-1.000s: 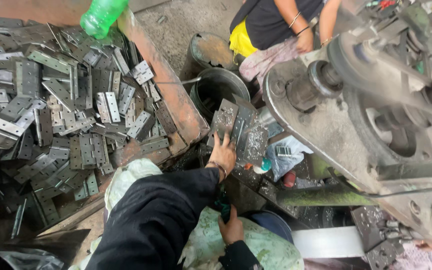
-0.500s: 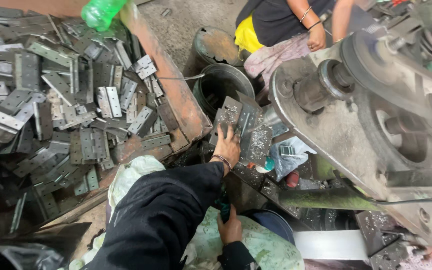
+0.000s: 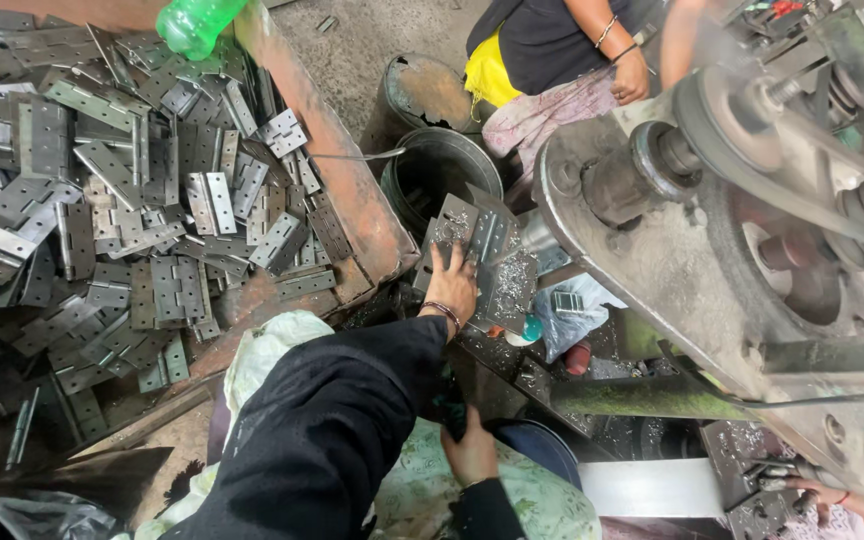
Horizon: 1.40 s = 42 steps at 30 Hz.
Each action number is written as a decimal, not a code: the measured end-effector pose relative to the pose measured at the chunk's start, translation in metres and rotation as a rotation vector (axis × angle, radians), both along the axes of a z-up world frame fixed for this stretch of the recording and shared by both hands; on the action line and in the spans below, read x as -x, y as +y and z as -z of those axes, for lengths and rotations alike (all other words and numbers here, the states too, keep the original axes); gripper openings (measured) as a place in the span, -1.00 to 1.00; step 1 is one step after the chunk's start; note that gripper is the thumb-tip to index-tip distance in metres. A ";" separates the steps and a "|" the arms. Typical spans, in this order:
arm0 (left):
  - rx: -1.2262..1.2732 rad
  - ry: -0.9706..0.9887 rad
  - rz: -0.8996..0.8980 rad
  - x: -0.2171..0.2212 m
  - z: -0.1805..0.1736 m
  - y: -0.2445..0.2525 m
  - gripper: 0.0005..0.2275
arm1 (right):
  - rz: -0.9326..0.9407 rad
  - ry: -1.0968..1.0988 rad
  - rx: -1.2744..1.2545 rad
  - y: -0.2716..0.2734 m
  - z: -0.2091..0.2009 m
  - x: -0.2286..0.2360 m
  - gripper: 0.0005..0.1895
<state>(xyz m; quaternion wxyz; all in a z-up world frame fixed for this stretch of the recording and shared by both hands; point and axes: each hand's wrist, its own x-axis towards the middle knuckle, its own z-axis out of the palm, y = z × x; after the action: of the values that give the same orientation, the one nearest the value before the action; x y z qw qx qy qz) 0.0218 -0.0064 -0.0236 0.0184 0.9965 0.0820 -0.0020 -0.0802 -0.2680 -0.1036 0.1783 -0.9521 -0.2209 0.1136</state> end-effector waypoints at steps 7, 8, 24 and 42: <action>0.053 -0.060 -0.017 0.015 -0.015 0.002 -0.60 | 0.133 0.039 0.073 -0.005 0.070 0.018 -0.14; 0.062 -0.057 0.005 0.021 -0.021 -0.002 -0.59 | 0.160 0.064 0.107 -0.009 0.068 0.020 -0.15; 0.362 -0.367 -0.654 0.217 0.050 0.189 -0.67 | 0.047 0.080 0.278 -0.005 -0.034 -0.040 -0.19; 0.461 -0.694 -1.331 0.267 0.196 0.225 -0.34 | 0.067 0.085 0.231 -0.002 -0.033 -0.035 -0.19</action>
<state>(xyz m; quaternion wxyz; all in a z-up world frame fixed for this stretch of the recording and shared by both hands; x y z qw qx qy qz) -0.2452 0.2184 -0.2199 0.2468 0.6524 0.6489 0.3040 -0.0455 -0.2701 -0.0706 0.0801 -0.9675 -0.1667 0.1724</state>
